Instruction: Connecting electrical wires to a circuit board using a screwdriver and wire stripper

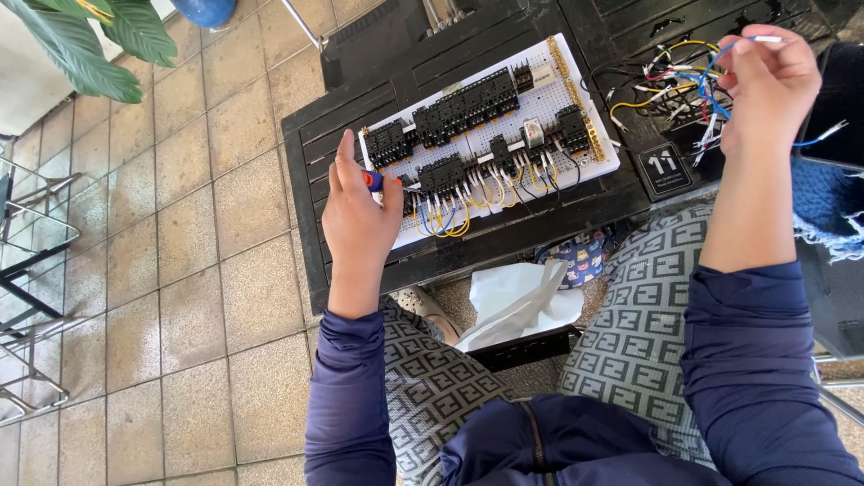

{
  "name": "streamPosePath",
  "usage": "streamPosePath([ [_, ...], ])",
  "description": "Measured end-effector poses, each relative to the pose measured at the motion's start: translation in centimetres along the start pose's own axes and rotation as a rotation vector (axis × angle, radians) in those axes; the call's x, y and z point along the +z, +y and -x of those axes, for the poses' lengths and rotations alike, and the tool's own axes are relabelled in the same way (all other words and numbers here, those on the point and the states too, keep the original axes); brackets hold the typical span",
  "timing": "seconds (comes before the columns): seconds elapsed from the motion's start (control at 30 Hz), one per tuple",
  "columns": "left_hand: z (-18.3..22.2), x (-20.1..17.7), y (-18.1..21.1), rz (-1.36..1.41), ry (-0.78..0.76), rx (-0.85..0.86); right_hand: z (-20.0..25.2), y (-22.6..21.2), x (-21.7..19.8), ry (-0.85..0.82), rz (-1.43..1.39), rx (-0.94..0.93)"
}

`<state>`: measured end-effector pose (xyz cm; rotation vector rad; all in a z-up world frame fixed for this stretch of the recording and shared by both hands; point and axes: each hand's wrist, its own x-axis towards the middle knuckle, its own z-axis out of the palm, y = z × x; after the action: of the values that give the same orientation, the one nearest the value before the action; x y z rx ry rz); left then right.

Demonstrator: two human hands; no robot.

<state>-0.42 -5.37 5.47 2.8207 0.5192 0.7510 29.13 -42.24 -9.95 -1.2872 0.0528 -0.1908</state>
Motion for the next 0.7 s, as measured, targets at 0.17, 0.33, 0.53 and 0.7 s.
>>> streamPosePath([
  [0.17,0.0,1.1,-0.7,-0.152,0.03,0.005,0.1,0.1,0.1,-0.026,0.155,-0.017],
  [0.33,0.1,0.5,0.4,-0.262,0.051,0.12,1.7,-2.6,0.1,0.003,0.428,-0.071],
  [0.53,0.0,1.0,0.4,-0.367,0.093,0.152,1.3,-0.4,-1.9,-0.034,0.8,-0.268],
  [0.7,-0.4,0.9,0.0,-0.23,0.016,0.128,-0.4,3.4,-1.8,-0.14,1.146,-0.385],
])
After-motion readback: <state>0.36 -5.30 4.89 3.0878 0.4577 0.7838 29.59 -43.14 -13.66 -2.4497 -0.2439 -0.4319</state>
